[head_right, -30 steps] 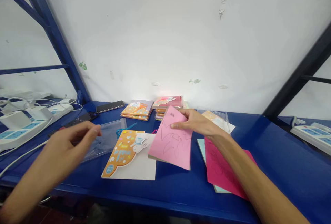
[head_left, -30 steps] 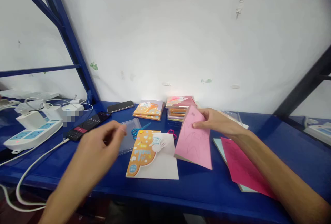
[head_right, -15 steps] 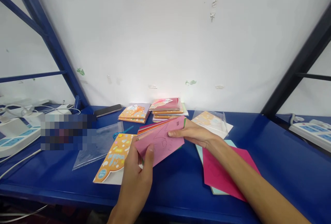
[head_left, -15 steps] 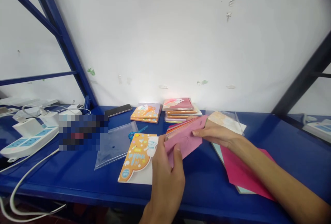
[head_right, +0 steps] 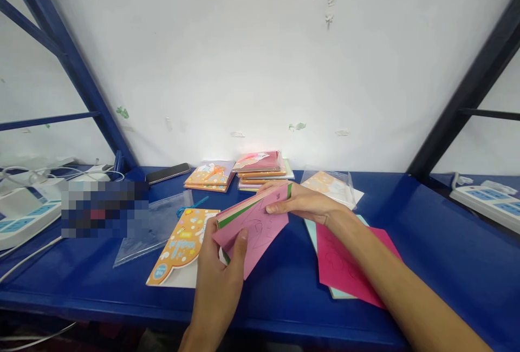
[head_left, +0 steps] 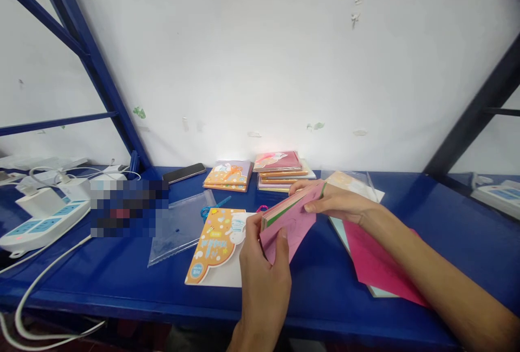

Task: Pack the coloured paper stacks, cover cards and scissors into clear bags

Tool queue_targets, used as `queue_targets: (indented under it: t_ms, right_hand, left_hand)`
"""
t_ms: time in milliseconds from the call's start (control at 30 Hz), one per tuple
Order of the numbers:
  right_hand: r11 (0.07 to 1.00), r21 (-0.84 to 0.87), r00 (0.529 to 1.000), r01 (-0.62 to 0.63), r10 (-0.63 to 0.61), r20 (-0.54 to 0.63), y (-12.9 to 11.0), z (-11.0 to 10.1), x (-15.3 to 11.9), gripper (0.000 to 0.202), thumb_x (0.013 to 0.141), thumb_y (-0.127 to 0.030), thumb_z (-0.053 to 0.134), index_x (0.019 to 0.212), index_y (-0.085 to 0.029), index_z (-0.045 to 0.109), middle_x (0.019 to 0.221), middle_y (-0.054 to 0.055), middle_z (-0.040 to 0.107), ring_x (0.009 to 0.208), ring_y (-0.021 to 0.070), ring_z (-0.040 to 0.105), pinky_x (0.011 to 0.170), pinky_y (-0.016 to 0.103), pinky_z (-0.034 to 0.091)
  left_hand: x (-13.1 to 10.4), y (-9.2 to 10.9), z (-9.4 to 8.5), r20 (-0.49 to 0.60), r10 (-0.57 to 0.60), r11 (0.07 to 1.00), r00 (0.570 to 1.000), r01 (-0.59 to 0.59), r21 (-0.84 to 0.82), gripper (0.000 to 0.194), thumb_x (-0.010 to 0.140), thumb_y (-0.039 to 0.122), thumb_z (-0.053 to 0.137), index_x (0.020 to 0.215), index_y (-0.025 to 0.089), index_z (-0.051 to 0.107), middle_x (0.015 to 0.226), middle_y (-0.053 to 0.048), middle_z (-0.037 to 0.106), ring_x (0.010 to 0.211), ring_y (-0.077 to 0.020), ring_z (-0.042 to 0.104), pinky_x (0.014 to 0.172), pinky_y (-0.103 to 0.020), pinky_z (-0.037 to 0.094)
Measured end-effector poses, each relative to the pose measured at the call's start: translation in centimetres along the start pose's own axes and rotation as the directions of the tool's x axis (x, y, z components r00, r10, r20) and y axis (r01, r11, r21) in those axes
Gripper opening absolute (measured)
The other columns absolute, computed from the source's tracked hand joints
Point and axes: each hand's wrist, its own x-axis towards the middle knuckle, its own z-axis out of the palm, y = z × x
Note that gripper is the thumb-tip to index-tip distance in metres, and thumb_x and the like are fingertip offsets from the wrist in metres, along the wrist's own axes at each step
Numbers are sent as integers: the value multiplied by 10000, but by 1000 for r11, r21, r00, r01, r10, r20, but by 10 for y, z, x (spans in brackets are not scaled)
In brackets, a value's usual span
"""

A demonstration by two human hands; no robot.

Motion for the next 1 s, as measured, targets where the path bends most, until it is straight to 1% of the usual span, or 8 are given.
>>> queue_targets:
  t_ms: [100, 200, 500, 667, 767, 833, 933, 1000]
  right_hand:
    - [999, -52, 1000, -8, 10, 27, 0, -1, 0, 508, 775, -249, 864, 1257, -235, 706, 1158, 50, 757, 1115, 212, 688, 912, 295, 548]
    - [997, -70, 999, -24, 27, 32, 3, -2, 1, 617, 780, -274, 866, 1359, -232, 654, 1277, 79, 726, 1247, 241, 630, 995, 319, 521]
    - [998, -62, 1000, -1, 2, 27, 6, 4, 3, 488, 768, -318, 876, 1227, -213, 744, 1182, 71, 771, 1125, 219, 698, 1039, 333, 502]
    - [999, -46, 998, 20, -23, -64, 5, 6, 0, 486, 801, -317, 854, 1263, -237, 726, 1150, 60, 780, 1102, 220, 711, 1038, 366, 515]
    - [998, -41, 987, 51, -57, -148, 1, 6, -2, 471, 806, -327, 852, 1248, -219, 732, 1142, 78, 780, 1095, 248, 713, 1026, 389, 527]
    - [995, 21, 973, 101, -94, -212, -2, 10, -1, 455, 810, -350, 849, 1227, -205, 739, 1143, 96, 777, 1096, 273, 711, 1009, 411, 540]
    - [967, 166, 942, 193, -136, -306, -5, 22, 2, 453, 833, -378, 829, 1239, -208, 724, 1192, 111, 758, 1136, 297, 692, 1009, 436, 544]
    - [950, 235, 935, 207, -122, -332, -6, 32, 4, 476, 843, -369, 820, 1279, -221, 697, 1248, 111, 735, 1171, 303, 674, 1029, 450, 533]
  left_hand:
    - [5, 8, 1, -43, 29, 999, 999, -28, 18, 251, 941, 408, 615, 1099, 214, 619, 1010, -55, 722, 960, -247, 684, 829, -362, 523]
    - [11, 11, 4, -18, 68, 997, 997, -68, 31, 215, 946, 403, 615, 1062, 221, 626, 1043, -49, 733, 1005, -244, 690, 826, -340, 530]
    - [8, 7, 10, -21, 70, 995, 997, -69, 77, 246, 929, 414, 630, 1081, 229, 574, 1040, -58, 711, 1091, -274, 669, 898, -379, 519]
    - [13, 5, 13, -35, 32, 988, 999, -26, 154, 284, 942, 415, 599, 1135, 210, 564, 1149, -120, 697, 1167, -319, 645, 972, -438, 489]
    - [17, 14, 10, 31, 92, 984, 995, -96, 147, 209, 953, 404, 589, 1048, 219, 587, 1041, -95, 725, 1016, -297, 696, 855, -405, 530]
    - [18, 21, 6, 69, 127, 987, 989, -134, 95, 193, 936, 357, 623, 1078, 231, 592, 1014, -64, 740, 927, -266, 712, 789, -375, 544]
    - [22, 26, -5, 124, 142, 987, 982, -150, 55, 235, 920, 297, 643, 1148, 249, 612, 1058, -39, 754, 951, -243, 713, 782, -347, 554]
    - [29, 28, -16, 171, 106, 991, 980, -119, 68, 227, 919, 310, 639, 1134, 238, 646, 1062, -48, 750, 938, -238, 705, 697, -313, 556]
